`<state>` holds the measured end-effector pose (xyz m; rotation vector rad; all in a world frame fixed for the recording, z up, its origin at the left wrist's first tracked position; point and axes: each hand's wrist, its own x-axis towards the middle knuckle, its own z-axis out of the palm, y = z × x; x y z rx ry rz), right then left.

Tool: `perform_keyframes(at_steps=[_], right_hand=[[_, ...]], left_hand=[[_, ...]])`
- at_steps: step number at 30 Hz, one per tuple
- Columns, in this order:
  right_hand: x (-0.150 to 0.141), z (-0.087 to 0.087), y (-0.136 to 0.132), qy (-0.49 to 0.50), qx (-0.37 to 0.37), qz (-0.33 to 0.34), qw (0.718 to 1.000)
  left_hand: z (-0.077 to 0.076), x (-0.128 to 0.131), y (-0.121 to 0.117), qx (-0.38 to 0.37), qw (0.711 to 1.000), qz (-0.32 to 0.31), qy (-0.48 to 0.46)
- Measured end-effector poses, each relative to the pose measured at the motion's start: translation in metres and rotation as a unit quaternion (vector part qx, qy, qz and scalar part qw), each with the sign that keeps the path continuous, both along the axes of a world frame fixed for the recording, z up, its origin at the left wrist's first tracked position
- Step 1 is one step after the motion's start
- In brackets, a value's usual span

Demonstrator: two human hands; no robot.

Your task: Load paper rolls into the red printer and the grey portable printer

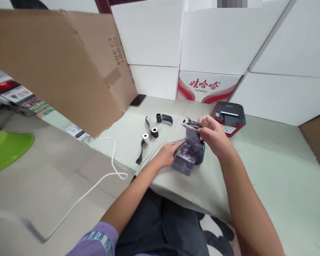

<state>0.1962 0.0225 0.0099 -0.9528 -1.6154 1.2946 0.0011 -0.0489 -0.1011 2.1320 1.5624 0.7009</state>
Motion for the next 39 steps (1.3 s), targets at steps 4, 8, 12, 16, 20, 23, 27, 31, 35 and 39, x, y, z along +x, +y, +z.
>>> perform_keyframes(at_steps=[4,8,12,16,20,23,27,31,35,39], right_hand=[[0.027,-0.043,0.003,-0.094,0.037,-0.062,0.993],[0.033,-0.074,0.011,-0.237,0.169,-0.112,0.95],[0.032,-0.079,0.009,-0.305,0.251,-0.112,0.912],[0.034,-0.081,0.008,-0.34,0.295,-0.095,0.888],[0.036,-0.09,0.01,-0.356,0.308,-0.105,0.876],[0.035,-0.095,0.011,-0.354,0.305,-0.127,0.875],[0.032,-0.096,0.014,-0.278,0.285,-0.208,0.894],[0.032,-0.098,0.021,-0.111,0.175,-0.209,0.956],[0.036,-0.104,0.027,-0.027,0.101,-0.186,0.977],[0.04,-0.11,0.03,-0.065,0.046,-0.098,0.992]], left_hand=[[-0.003,-0.001,0.001,0.006,1.0,-0.03,-0.005],[-0.007,-0.002,0.001,0.024,0.998,-0.047,-0.019],[-0.01,-0.002,0.002,0.02,0.999,-0.046,-0.011],[-0.01,-0.003,0.002,0.02,0.999,-0.048,-0.012],[-0.01,-0.003,0.003,0.019,0.998,-0.05,-0.017],[-0.011,-0.003,0.003,0.022,0.998,-0.051,-0.023],[-0.012,-0.003,0.003,0.025,0.998,-0.053,-0.024],[-0.012,-0.003,0.003,0.027,0.998,-0.054,-0.021],[-0.012,-0.003,0.002,0.037,0.997,-0.059,-0.025],[-0.011,-0.004,0.0,0.04,0.997,-0.062,-0.029]])
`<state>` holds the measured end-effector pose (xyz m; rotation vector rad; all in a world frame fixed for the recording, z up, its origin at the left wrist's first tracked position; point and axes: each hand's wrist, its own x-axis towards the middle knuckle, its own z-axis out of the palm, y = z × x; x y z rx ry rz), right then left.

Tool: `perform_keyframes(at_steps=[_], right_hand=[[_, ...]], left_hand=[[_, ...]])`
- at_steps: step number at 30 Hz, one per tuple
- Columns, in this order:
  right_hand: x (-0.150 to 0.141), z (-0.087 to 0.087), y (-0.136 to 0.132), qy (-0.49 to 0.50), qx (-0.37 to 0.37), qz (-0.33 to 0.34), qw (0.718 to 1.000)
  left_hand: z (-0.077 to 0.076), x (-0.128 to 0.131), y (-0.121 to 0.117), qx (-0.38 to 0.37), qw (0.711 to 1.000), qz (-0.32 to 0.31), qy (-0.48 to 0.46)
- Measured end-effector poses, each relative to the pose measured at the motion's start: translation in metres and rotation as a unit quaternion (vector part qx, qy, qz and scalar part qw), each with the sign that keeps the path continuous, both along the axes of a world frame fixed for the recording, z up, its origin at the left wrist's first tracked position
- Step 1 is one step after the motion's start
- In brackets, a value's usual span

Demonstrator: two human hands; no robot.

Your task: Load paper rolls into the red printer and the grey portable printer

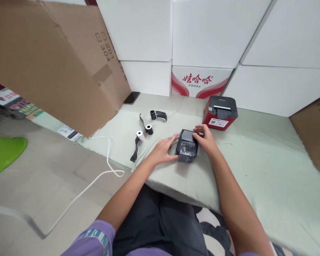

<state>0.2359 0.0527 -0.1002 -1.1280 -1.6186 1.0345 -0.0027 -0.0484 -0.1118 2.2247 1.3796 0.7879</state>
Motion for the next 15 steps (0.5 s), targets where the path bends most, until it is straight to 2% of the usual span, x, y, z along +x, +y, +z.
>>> perform_keyframes(at_steps=[5,10,15], right_hand=[[0.005,0.002,-0.003,-0.029,-0.082,0.085,0.993],[0.006,0.01,-0.008,-0.029,-0.105,0.106,0.988],[0.005,0.01,-0.008,-0.024,-0.115,0.12,0.986]], left_hand=[[0.003,0.002,-0.002,0.021,1.0,-0.015,0.007],[0.006,0.004,-0.002,0.023,0.999,-0.022,0.027],[0.01,0.007,-0.001,0.02,0.998,-0.017,0.053]])
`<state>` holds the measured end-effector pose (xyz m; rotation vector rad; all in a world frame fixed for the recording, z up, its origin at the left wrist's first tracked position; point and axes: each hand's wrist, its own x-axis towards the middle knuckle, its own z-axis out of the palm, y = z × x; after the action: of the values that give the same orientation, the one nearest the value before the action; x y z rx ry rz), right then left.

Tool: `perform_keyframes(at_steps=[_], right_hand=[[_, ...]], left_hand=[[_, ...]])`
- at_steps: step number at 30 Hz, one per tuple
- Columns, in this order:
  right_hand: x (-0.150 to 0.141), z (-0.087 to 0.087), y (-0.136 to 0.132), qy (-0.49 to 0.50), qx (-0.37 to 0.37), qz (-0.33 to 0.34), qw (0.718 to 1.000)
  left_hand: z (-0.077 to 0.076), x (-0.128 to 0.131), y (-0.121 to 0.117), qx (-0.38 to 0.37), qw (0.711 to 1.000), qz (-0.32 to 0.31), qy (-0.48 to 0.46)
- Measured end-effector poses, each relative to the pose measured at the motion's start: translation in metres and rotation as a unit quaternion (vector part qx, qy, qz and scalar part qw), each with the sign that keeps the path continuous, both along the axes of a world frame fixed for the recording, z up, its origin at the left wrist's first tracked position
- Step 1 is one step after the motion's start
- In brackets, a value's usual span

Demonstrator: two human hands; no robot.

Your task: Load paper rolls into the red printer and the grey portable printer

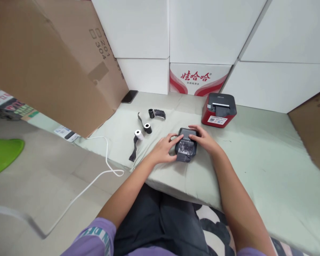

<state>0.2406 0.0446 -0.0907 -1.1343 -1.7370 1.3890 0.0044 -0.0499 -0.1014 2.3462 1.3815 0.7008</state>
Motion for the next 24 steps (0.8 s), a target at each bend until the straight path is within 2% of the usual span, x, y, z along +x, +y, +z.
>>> perform_keyframes(at_steps=[15,20,24], right_hand=[[-0.002,-0.007,0.003,0.023,0.028,0.007,0.999],[-0.002,-0.015,0.004,-0.001,0.051,-0.035,0.998],[0.01,-0.01,-0.001,-0.071,0.067,-0.082,0.992]], left_hand=[[0.004,0.003,-0.001,-0.022,0.998,0.021,-0.047],[0.001,0.002,-0.001,-0.013,0.999,0.015,-0.03],[-0.001,0.001,0.0,-0.008,0.999,0.01,-0.029]])
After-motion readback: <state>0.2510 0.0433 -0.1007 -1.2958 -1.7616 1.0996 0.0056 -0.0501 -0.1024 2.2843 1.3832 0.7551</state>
